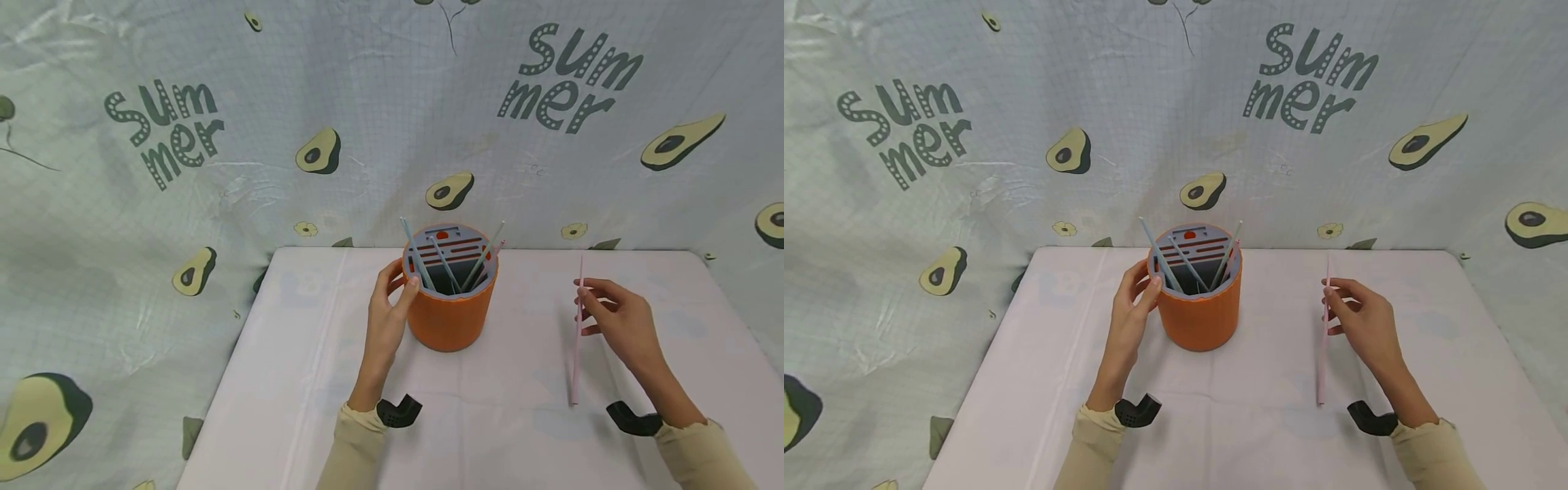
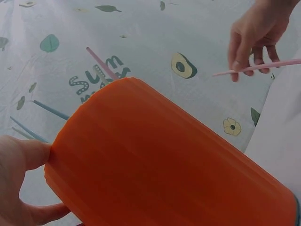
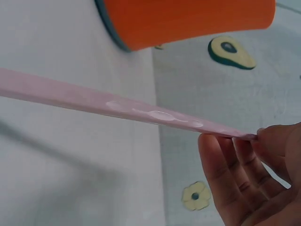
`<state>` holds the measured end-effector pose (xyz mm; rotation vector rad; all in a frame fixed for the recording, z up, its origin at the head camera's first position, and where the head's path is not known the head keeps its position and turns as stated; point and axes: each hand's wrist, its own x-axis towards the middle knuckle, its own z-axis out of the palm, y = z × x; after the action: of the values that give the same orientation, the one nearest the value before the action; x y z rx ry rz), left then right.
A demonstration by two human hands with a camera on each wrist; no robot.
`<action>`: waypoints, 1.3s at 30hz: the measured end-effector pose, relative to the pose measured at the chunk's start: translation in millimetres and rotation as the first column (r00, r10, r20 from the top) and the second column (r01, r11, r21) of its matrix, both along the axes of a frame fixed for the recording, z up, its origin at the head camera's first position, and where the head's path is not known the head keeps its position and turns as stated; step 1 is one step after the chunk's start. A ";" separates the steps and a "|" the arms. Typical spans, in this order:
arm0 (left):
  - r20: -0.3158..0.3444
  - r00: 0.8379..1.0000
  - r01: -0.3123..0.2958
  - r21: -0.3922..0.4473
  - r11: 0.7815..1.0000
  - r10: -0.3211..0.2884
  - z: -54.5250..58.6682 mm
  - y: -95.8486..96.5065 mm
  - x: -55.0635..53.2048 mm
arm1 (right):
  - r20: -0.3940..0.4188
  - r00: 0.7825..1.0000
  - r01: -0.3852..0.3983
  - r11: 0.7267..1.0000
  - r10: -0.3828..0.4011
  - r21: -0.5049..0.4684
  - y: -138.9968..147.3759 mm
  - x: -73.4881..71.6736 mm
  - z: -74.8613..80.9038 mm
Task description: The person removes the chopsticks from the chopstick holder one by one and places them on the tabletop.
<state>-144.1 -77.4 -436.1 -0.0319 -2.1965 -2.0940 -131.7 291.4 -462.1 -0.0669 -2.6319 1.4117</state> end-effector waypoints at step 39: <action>-0.020 1.000 -0.003 -0.005 1.000 0.003 -3.5 -0.4 0.2 | 0.142 0.981 0.067 0.922 -0.130 0.382 14.0 9.1 -72.4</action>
<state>-144.0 -77.8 -439.6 -0.0495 -2.1893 -2.0779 -122.6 305.4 -534.5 -0.2782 -2.9382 0.8827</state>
